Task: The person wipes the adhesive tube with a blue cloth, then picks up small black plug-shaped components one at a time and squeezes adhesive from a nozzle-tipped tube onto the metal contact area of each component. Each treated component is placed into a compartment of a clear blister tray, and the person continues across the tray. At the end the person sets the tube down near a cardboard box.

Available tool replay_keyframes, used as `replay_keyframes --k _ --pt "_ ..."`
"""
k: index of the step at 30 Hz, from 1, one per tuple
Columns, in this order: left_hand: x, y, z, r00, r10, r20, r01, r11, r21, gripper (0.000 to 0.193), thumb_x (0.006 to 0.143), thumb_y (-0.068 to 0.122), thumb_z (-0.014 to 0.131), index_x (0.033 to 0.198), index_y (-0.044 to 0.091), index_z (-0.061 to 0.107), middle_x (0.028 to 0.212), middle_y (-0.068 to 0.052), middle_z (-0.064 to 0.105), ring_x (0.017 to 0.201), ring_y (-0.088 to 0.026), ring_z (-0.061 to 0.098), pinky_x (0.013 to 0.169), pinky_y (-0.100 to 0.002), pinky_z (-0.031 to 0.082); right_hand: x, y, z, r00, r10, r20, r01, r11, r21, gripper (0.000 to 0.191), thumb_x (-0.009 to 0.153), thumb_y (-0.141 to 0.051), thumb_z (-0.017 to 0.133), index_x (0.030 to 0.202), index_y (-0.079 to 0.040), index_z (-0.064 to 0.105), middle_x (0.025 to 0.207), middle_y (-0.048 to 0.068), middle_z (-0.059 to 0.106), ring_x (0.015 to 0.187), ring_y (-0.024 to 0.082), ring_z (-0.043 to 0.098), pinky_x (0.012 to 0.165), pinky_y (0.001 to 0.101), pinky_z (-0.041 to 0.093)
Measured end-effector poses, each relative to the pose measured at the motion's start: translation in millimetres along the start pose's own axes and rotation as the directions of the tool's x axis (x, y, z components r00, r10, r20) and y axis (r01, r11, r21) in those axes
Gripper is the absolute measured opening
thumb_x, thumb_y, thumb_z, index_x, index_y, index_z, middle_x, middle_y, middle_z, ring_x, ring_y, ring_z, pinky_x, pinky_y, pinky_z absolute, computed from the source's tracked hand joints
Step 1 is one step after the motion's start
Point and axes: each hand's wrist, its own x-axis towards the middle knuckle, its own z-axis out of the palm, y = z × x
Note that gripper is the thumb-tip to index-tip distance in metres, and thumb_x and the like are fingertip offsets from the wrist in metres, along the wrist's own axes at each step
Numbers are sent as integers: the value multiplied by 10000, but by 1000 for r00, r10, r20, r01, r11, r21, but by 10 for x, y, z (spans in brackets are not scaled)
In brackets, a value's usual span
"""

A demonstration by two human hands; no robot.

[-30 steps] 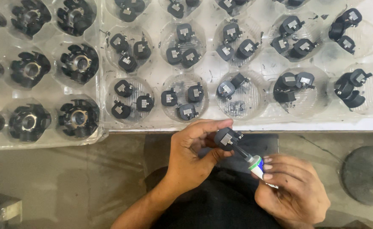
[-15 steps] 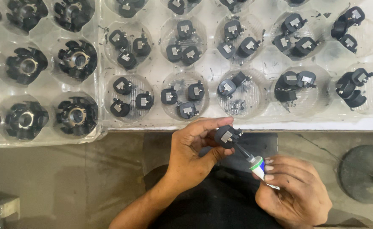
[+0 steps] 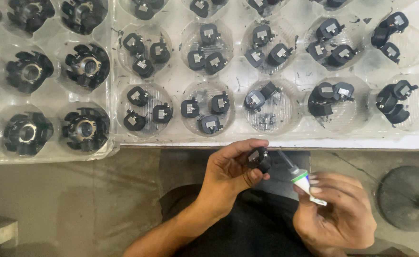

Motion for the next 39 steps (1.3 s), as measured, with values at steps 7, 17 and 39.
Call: replay_keyframes --k 7,17,39 --pt "-131 76 -15 987 -90 135 92 996 -9 472 994 107 786 1415 -39 631 1246 -139 714 988 -173 698 906 -297 576 -17 69 -142 995 -28 91 12 986 166 385 740 31 810 980 -102 540 919 75 619 877 238 695 805 366 651" --pt "-152 65 -23 983 -126 134 135 989 -57 439 984 133 777 1369 -20 631 1409 -140 675 956 -178 714 891 -322 605 -17 138 -225 969 -170 181 151 982 114 386 722 13 836 965 -120 568 914 33 662 895 219 727 798 350 628" --pt "33 206 -9 998 -34 49 28 991 127 467 845 45 837 1279 -29 681 1100 -82 645 868 -137 639 785 -315 583 -35 69 -288 998 15 61 -27 981 194 332 880 -25 822 1046 -82 541 935 90 665 845 216 726 776 307 635"
